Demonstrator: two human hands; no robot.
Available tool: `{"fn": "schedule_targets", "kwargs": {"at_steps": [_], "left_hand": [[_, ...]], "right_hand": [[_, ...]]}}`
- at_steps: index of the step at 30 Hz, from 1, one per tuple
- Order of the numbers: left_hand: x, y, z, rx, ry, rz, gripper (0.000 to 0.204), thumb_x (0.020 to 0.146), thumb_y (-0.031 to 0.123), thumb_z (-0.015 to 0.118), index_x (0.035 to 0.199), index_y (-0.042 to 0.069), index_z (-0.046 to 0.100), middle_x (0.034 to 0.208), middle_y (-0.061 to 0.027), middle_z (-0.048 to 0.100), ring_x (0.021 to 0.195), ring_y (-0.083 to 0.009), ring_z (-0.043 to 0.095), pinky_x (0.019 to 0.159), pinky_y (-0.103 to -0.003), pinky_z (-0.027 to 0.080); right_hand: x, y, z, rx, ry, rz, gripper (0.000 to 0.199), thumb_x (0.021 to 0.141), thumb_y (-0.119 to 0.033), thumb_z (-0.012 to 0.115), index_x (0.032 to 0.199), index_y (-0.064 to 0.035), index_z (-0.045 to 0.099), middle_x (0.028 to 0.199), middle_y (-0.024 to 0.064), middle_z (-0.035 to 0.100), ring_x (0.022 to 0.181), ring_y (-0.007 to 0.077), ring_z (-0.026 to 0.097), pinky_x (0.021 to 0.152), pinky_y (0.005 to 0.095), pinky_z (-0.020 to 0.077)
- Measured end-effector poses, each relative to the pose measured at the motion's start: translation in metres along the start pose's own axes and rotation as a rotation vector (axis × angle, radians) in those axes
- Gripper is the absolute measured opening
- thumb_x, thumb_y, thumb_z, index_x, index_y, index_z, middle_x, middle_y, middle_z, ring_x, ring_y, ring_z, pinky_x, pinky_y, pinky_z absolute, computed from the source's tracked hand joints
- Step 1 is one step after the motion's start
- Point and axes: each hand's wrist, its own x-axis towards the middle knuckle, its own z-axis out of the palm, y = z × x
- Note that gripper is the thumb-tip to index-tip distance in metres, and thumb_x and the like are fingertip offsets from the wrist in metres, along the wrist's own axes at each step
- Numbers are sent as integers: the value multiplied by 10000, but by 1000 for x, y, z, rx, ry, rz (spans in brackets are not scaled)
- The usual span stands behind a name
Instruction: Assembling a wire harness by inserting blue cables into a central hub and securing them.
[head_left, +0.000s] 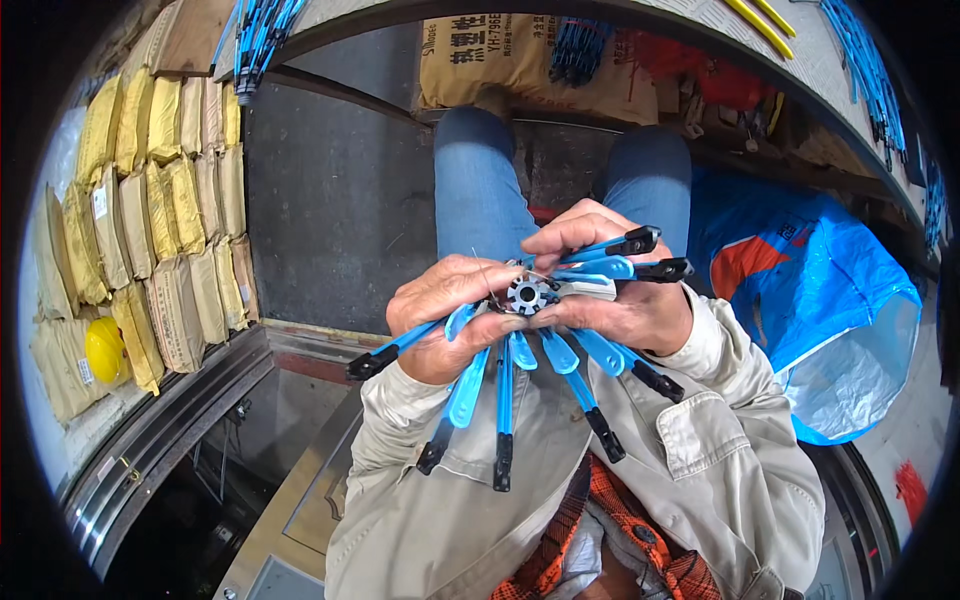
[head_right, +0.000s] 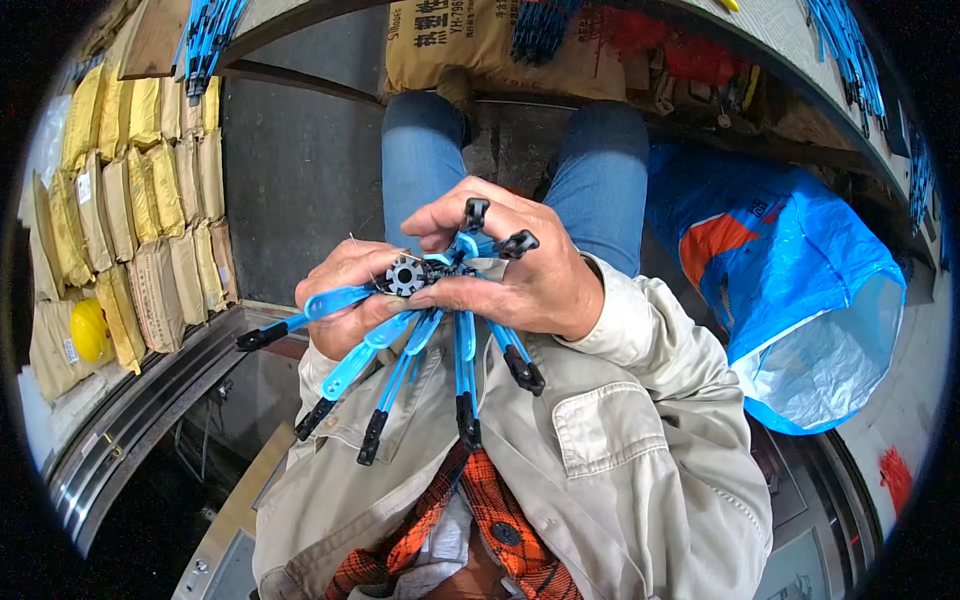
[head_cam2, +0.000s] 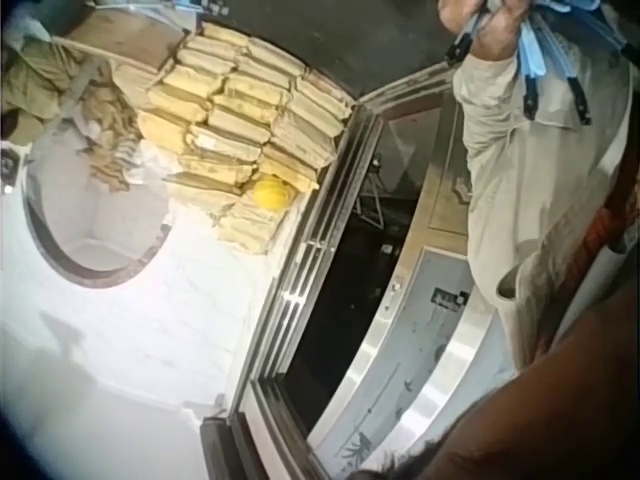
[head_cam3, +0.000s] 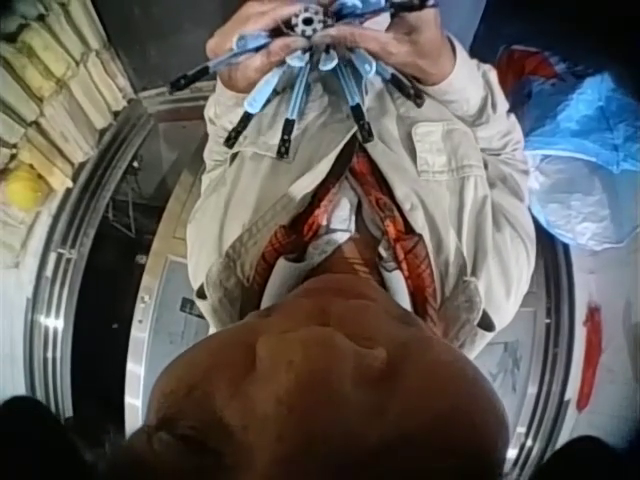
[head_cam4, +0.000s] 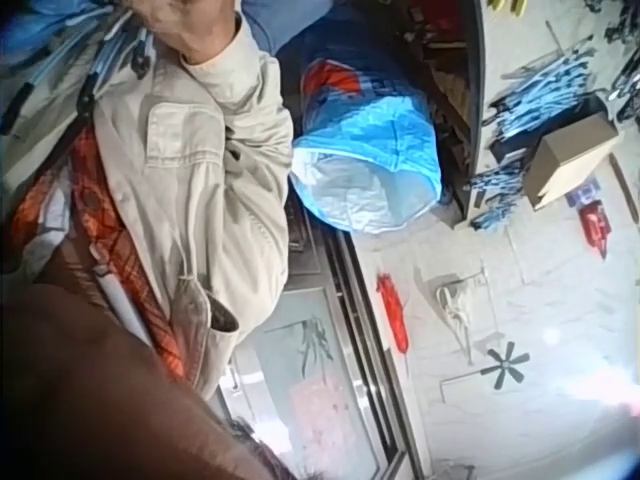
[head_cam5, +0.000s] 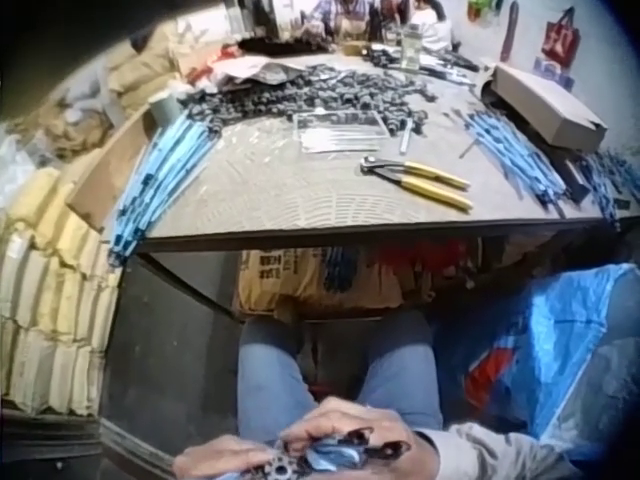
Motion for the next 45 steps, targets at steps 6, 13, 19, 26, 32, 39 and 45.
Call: {"fn": "schedule_targets", "kwargs": {"at_steps": [6, 13, 19, 26, 32, 39, 45], "left_hand": [[2, 3, 3, -28, -12, -46, 349, 623, 138, 774, 893, -39, 644, 859, -145, 650, 705, -193, 602, 656, -273, 496], [5, 3, 0, -509, -6, -286, 289, 658, 194, 771, 801, 3, 607, 833, -117, 638, 706, -196, 599, 660, -287, 493], [9, -10, -11, -438, -211, -166, 267, 673, 195, 765, 785, 22, 594, 820, -105, 626, 730, -200, 591, 685, -293, 480], [14, -10, -15, -472, -289, -201, 225, 686, 154, 751, 771, 24, 588, 809, -108, 619, 753, -194, 581, 708, -288, 466], [17, -9, -11, -544, -294, -249, 181, 696, 99, 733, 763, 18, 586, 827, -119, 624, 747, -186, 578, 695, -274, 463], [17, -8, -9, -563, -219, -274, 120, 709, 27, 699, 765, 9, 594, 839, -132, 632, 727, -177, 574, 677, -262, 462], [15, -8, -8, -497, -190, -209, 96, 708, -22, 673, 773, 7, 608, 827, -131, 635, 714, -178, 576, 667, -256, 465]], "right_hand": [[2, 1, -6, 0, -44, -24, 370, 573, -93, 806, 901, -9, 655, 838, 92, 608, 696, 160, 547, 634, 265, 452], [-1, 5, -5, -12, -69, -131, 335, 547, -125, 820, 834, -33, 674, 763, 67, 621, 680, 164, 541, 637, 277, 447], [3, 4, -5, -12, -152, -179, 314, 554, -126, 816, 823, -41, 677, 751, 58, 620, 673, 162, 538, 638, 274, 444], [4, 6, -4, 4, -154, -212, 280, 574, -121, 805, 809, -39, 677, 742, 57, 614, 662, 160, 537, 632, 270, 444], [2, 7, -10, 28, -201, -181, 281, 581, -123, 801, 816, -33, 677, 741, 56, 612, 652, 155, 537, 625, 268, 444], [0, 7, -10, 48, -133, -147, 276, 584, -119, 799, 819, -34, 681, 749, 55, 617, 653, 153, 542, 612, 258, 447], [3, 4, -8, 16, -127, -144, 295, 584, -137, 808, 822, -31, 669, 751, 60, 622, 647, 152, 546, 606, 258, 452]]}}
